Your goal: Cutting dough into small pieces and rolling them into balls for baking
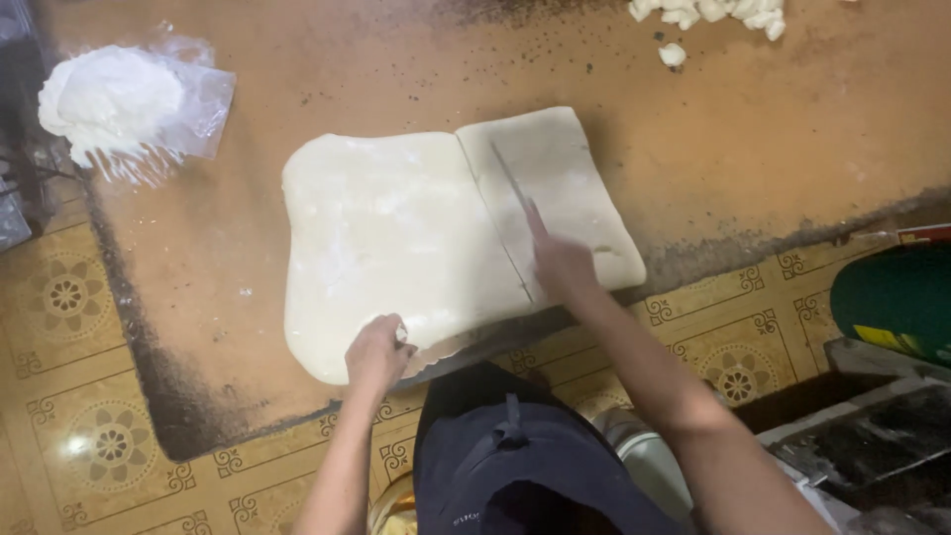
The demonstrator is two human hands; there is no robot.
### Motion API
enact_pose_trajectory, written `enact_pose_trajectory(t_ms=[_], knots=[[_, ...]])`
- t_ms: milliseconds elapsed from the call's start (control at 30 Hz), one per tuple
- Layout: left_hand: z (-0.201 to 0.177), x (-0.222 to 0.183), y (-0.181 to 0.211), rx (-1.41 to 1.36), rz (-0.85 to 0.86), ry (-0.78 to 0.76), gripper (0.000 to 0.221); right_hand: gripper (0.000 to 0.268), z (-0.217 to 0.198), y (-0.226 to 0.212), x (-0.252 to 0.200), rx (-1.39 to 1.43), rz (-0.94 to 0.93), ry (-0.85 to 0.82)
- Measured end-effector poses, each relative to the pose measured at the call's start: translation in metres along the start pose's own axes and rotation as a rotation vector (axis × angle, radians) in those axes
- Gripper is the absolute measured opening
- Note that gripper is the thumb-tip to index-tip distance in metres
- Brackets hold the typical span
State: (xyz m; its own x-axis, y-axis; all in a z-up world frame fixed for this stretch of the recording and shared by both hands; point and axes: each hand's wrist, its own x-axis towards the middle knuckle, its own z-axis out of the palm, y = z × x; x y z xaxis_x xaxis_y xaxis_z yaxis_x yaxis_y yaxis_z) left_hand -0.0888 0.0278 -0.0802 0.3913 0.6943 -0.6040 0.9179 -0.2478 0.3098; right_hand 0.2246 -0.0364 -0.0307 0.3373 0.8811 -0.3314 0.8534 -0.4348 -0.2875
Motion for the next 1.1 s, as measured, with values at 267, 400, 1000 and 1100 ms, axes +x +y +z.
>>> enact_pose_trajectory(t_ms=[267, 400, 1000, 1100], knots=[[-0.009, 0.001, 0.002, 0.024, -0.018, -0.027, 0.025, 0.086, 0.018, -0.014, 0.107, 0.008, -0.005, -0.079], [0.006, 0.011, -0.004, 0.036, -0.012, 0.038, 0.026, 0.091, 0.026, 0.029, -0.033, -0.029, -0.056, -0.223], [-0.024, 0.005, 0.022, -0.005, -0.100, -0.061, 0.024, 0.071, 0.016, 0.016, 0.128, -0.061, -0.002, 0.138], [-0.021, 0.008, 0.018, 0.015, -0.091, -0.058, 0.023, 0.072, 0.015, 0.005, 0.161, -0.059, 0.089, -0.020]])
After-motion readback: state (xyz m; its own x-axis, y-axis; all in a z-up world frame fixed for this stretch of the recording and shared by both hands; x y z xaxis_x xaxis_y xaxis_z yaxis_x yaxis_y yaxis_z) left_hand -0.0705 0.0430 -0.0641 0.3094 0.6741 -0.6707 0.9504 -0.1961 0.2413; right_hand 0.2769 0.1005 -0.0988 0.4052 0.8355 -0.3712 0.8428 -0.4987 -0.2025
